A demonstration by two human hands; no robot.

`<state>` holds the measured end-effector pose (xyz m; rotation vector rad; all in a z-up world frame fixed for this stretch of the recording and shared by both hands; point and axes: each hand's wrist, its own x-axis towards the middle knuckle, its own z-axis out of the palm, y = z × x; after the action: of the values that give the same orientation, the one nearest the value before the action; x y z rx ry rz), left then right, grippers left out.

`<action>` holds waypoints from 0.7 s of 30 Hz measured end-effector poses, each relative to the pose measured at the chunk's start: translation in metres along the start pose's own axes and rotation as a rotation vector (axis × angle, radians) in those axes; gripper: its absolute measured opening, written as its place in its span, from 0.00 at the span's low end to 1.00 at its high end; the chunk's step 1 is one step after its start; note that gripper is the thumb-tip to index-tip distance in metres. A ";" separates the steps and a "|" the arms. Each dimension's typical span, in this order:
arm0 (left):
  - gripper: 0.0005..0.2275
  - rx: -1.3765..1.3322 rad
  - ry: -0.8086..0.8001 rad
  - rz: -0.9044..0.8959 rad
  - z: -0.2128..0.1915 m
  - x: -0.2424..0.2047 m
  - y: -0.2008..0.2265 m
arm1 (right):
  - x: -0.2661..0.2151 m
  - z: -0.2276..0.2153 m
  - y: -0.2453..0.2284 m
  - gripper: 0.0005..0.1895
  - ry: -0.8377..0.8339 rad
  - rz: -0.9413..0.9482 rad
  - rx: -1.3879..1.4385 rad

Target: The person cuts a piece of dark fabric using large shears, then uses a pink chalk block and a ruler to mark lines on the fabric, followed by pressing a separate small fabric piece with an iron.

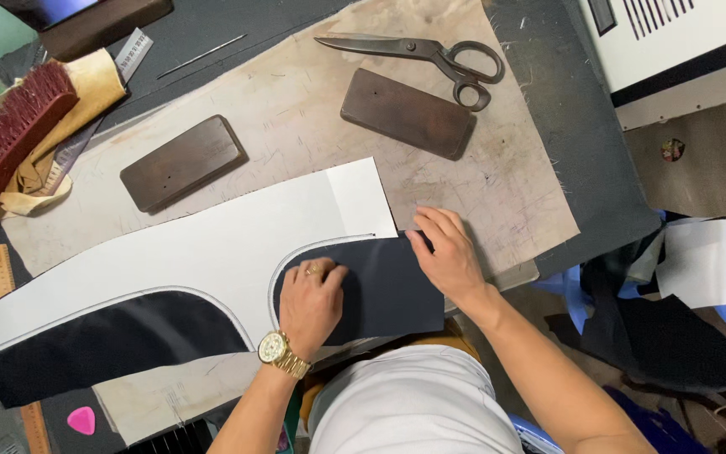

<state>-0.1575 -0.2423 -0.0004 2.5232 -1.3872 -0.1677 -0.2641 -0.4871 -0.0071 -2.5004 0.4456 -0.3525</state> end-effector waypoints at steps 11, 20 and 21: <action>0.15 0.050 -0.075 -0.087 0.003 0.100 0.027 | 0.000 -0.007 -0.013 0.18 -0.408 0.415 0.100; 0.15 0.033 -0.094 -0.188 0.001 0.103 0.034 | -0.004 -0.011 -0.017 0.17 -0.486 0.453 0.137; 0.14 0.012 -0.090 -0.213 -0.001 0.105 0.037 | -0.004 -0.012 -0.018 0.17 -0.486 0.429 0.140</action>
<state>-0.1305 -0.3493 0.0128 2.7000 -1.1495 -0.3167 -0.2677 -0.4778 0.0121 -2.1763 0.7014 0.3711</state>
